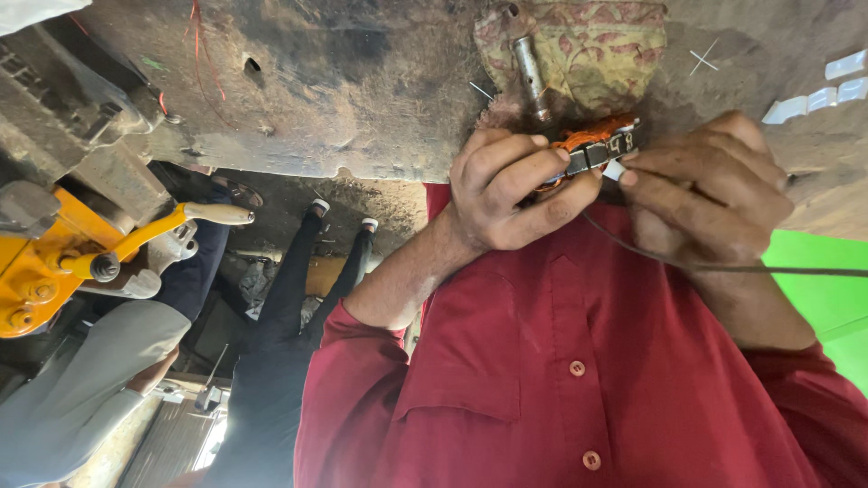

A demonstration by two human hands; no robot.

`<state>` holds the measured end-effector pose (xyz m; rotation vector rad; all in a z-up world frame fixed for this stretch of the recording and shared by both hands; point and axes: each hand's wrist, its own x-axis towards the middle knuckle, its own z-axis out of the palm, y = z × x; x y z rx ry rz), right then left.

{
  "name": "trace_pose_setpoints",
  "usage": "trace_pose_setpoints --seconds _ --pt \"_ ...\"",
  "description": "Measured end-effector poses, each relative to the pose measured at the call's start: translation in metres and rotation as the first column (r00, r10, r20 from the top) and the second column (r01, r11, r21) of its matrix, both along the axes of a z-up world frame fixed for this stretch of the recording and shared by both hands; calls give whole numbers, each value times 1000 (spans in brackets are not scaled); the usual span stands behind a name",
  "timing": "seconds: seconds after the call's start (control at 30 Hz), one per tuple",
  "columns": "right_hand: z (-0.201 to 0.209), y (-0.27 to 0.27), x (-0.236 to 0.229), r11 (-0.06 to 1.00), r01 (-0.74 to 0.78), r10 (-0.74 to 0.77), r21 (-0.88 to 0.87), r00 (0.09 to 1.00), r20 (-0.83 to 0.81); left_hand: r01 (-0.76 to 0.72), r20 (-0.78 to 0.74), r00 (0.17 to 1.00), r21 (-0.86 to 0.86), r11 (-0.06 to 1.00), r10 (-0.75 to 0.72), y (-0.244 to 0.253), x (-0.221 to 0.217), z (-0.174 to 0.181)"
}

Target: The person inserts small white rectangular pieces into slots on a circular metal component with copper windings. They repeatedly pick up the pieces from the workbench and place them into the component while holding it with both hands.

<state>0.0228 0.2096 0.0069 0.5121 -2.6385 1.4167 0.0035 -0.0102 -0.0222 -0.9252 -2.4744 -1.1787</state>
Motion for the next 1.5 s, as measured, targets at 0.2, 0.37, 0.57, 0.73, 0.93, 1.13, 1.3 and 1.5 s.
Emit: trace_pose_setpoints --seconds 0.2,0.37,0.57,0.73,0.93,1.13,1.3,1.5 --pt "30 -8 -28 992 -104 100 77 993 55 -5 -9 1000 15 1000 5 1 -2 1" --pt "37 -6 -25 982 -142 128 126 985 114 -9 -12 1000 6 1000 9 1 -1 1" --pt "24 0 -14 991 -99 83 94 984 157 -11 -33 999 36 999 12 3 1 -4" --pt "2 11 -12 971 121 -24 -205 907 419 10 -14 1000 66 998 -9 3 0 -4" --pt "-1 10 2 936 253 -80 -246 830 552 47 19 999 67 997 -49 -2 2 -2" --pt "-4 3 -2 925 267 -89 -271 846 526 63 23 998 81 995 -65 -4 0 -1" --pt "-1 -1 -5 909 292 -89 -296 831 549 80 26 996 83 993 -83 -6 0 -2" --pt "1 -3 -13 914 253 -42 -318 837 546 81 39 996 93 992 -85 -6 -2 -2"
